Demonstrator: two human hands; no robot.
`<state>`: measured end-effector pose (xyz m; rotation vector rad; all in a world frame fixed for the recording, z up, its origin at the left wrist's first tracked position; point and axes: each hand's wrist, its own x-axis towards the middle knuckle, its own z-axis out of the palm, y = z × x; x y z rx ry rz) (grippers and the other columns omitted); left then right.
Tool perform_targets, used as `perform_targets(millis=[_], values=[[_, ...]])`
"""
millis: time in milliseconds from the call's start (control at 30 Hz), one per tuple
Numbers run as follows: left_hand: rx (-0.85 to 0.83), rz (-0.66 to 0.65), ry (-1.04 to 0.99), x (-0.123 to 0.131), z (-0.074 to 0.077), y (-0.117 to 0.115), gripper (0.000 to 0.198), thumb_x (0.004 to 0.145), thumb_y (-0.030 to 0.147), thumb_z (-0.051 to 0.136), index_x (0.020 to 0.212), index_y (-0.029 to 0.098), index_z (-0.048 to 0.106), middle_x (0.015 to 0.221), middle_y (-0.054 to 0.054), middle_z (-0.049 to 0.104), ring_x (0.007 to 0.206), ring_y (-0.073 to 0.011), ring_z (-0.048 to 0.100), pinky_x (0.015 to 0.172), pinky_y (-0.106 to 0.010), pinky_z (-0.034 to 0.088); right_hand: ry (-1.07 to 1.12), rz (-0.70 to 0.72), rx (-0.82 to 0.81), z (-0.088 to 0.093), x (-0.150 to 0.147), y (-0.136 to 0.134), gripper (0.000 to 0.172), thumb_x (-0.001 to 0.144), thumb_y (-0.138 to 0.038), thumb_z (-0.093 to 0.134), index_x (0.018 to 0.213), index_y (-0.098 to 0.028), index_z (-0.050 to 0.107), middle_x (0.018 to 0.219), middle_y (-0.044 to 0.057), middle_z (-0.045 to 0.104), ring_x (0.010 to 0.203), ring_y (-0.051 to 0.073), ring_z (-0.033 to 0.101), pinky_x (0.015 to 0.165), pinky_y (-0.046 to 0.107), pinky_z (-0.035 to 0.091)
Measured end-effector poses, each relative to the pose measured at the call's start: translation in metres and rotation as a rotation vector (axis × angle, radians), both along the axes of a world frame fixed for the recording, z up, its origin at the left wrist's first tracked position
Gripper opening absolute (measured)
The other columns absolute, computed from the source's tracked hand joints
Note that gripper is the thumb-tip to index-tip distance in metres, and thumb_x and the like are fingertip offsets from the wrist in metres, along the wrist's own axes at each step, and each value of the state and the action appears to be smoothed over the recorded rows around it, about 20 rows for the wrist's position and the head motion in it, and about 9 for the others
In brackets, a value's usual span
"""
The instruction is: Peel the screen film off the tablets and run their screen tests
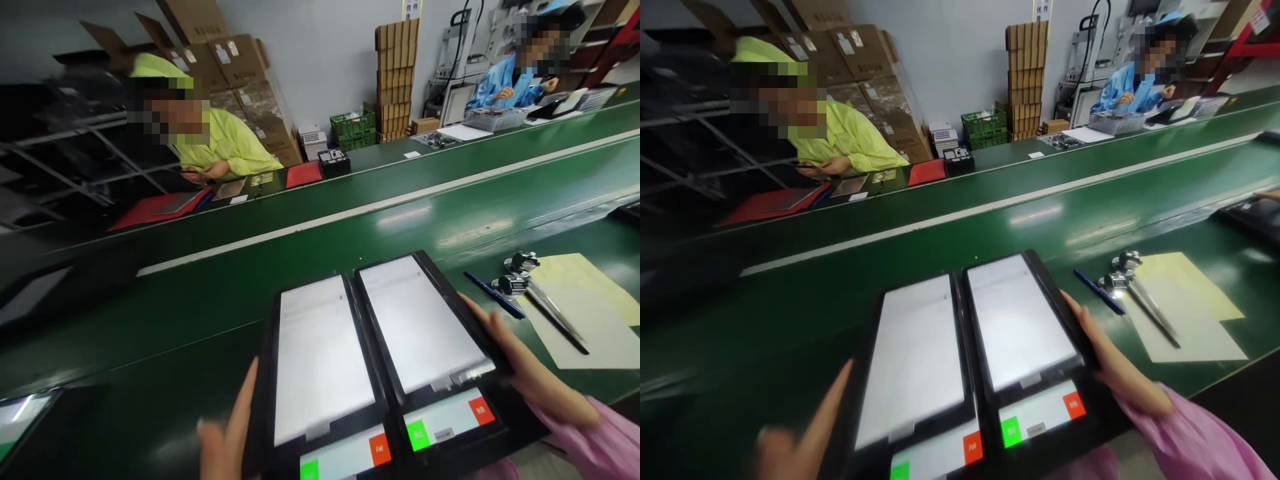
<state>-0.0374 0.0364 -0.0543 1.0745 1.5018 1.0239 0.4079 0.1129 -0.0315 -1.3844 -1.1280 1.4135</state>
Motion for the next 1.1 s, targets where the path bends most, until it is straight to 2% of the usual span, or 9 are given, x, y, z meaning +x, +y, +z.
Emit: perform_targets(millis=[167,233,300,400,533,667,800,900,1100], values=[[0.116,0.215,-0.027,0.027,0.041,0.161,0.115,0.083,0.099,0.013,0.157,0.020,0.051,0.150,-0.014,0.064,0.149,-0.0379,0.050,0.123,-0.053,0.045,-0.145,0.101,0.263,0.010,-0.045,0.152,0.092,0.094,-0.091,0.017,0.143,-0.030,0.066,0.136,0.006,0.074,0.134,0.033,0.065,0.114,0.053,0.053],[0.143,0.244,0.036,0.032,0.047,0.199,0.109,0.088,0.094,0.013,0.152,0.017,0.056,0.158,-0.018,0.056,0.154,-0.0369,0.043,0.127,-0.054,0.039,-0.197,0.069,0.316,0.009,-0.055,0.193,0.096,0.092,-0.093,0.020,0.137,-0.024,0.070,0.137,0.011,0.072,0.141,0.036,0.059,0.122,0.057,0.043],[0.165,0.255,0.094,0.031,0.043,0.209,0.097,0.092,0.089,0.023,0.147,0.018,0.058,0.164,-0.019,0.048,0.158,-0.0349,0.037,0.130,-0.053,0.030,-0.247,0.052,0.371,0.004,-0.056,0.207,0.098,0.088,-0.096,0.030,0.132,-0.019,0.073,0.140,0.016,0.070,0.145,0.039,0.054,0.127,0.061,0.034],[0.195,0.204,0.177,0.024,0.028,0.181,0.079,0.084,0.086,0.052,0.130,0.024,0.070,0.157,-0.015,0.057,0.156,-0.0351,0.042,0.132,-0.052,0.024,-0.313,0.113,0.456,-0.006,-0.042,0.185,0.082,0.082,-0.091,0.053,0.117,-0.022,0.079,0.134,0.014,0.074,0.135,0.040,0.063,0.120,0.061,0.043],[0.223,0.053,0.335,0.030,0.010,0.112,0.059,0.072,0.079,0.074,0.105,0.030,0.081,0.139,-0.011,0.071,0.146,-0.0406,0.052,0.130,-0.060,0.027,-0.389,0.189,0.531,-0.012,-0.016,0.131,0.045,0.082,-0.072,0.070,0.092,-0.030,0.083,0.113,0.008,0.081,0.114,0.036,0.074,0.108,0.057,0.056],[0.577,-0.321,0.690,0.078,0.010,0.049,0.026,0.092,0.055,0.070,0.092,0.031,0.079,0.107,-0.007,0.077,0.110,-0.0301,0.072,0.125,-0.063,0.035,-0.448,0.171,0.544,-0.009,-0.004,0.109,0.034,0.085,-0.062,0.070,0.090,-0.031,0.083,0.111,0.007,0.081,0.114,0.036,0.073,0.110,0.056,0.054],[0.820,-0.700,0.814,0.142,0.023,0.008,0.028,0.094,0.041,0.074,0.075,0.023,0.065,0.082,0.000,0.065,0.080,-0.0182,0.066,0.127,-0.061,0.034,-0.470,0.153,0.518,-0.017,-0.006,0.112,0.033,0.089,-0.058,0.068,0.095,-0.029,0.082,0.117,0.006,0.080,0.115,0.032,0.072,0.111,0.050,0.053],[0.888,-0.716,0.882,0.166,0.027,-0.003,0.029,0.094,0.031,0.075,0.071,0.021,0.058,0.077,0.004,0.059,0.076,-0.0151,0.060,0.128,-0.061,0.033,-0.466,0.116,0.514,-0.027,-0.010,0.110,0.035,0.094,-0.056,0.063,0.100,-0.027,0.081,0.116,0.007,0.080,0.115,0.031,0.072,0.108,0.048,0.054],[1.037,-0.653,0.949,0.170,0.029,-0.008,0.027,0.097,0.004,0.059,0.074,0.019,0.060,0.077,0.006,0.060,0.082,-0.0101,0.060,0.136,-0.051,0.014,-0.402,0.022,0.527,-0.033,-0.009,0.103,0.038,0.098,-0.055,0.060,0.106,-0.024,0.080,0.120,0.008,0.078,0.111,0.028,0.073,0.096,0.043,0.060]])
